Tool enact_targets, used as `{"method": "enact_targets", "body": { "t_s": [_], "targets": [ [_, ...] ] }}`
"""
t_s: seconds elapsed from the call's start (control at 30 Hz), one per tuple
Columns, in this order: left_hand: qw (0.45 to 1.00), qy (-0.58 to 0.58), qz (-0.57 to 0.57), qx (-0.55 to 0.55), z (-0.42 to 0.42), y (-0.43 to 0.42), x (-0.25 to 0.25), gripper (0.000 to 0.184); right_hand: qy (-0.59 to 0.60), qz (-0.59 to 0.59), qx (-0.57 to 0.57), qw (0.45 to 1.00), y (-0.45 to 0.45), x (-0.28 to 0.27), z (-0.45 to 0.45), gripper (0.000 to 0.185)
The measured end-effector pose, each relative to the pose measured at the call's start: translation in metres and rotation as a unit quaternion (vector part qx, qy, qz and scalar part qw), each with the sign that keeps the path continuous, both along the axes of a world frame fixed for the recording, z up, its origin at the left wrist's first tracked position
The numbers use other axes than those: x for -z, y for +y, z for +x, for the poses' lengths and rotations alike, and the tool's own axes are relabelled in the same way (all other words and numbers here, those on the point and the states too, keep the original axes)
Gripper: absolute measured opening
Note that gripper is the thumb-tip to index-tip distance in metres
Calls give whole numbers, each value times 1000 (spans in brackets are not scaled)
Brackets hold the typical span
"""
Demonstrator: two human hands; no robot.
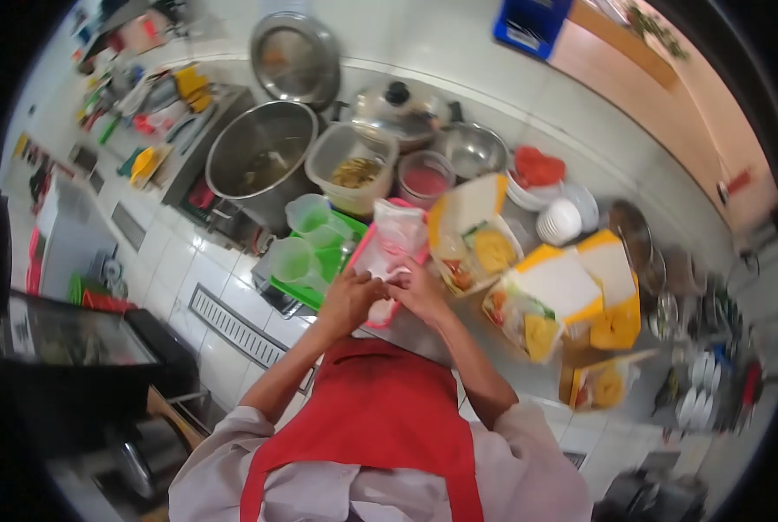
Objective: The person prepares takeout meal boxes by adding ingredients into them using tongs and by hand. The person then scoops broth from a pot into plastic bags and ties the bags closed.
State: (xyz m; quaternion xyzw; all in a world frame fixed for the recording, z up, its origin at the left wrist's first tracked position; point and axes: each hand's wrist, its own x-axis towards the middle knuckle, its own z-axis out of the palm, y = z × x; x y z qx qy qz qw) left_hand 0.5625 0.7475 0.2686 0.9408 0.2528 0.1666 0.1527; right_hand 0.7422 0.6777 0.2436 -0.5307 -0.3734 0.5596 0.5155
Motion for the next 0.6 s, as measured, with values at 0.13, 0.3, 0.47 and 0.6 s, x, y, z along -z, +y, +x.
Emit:
{"method": "enact_targets", "body": {
  "t_s": [0.13, 0.3, 0.47, 0.6],
  "targets": [
    [998, 29, 0, 48, 3, 3, -35, 12, -41, 41, -11, 998, -11, -19, 0, 27],
    [998, -40, -26, 41, 16, -14, -67, 8, -143, 57, 46, 987, -36, -32, -7, 13],
    [995, -46, -83, 37, 39, -18, -76, 4, -272, 130, 182, 936, -54, -45, -14, 13],
    [990, -68, -104, 67, 62, -24, -90, 6, -248, 249, 247, 903, -58, -35, -4, 11]
  ]
}}
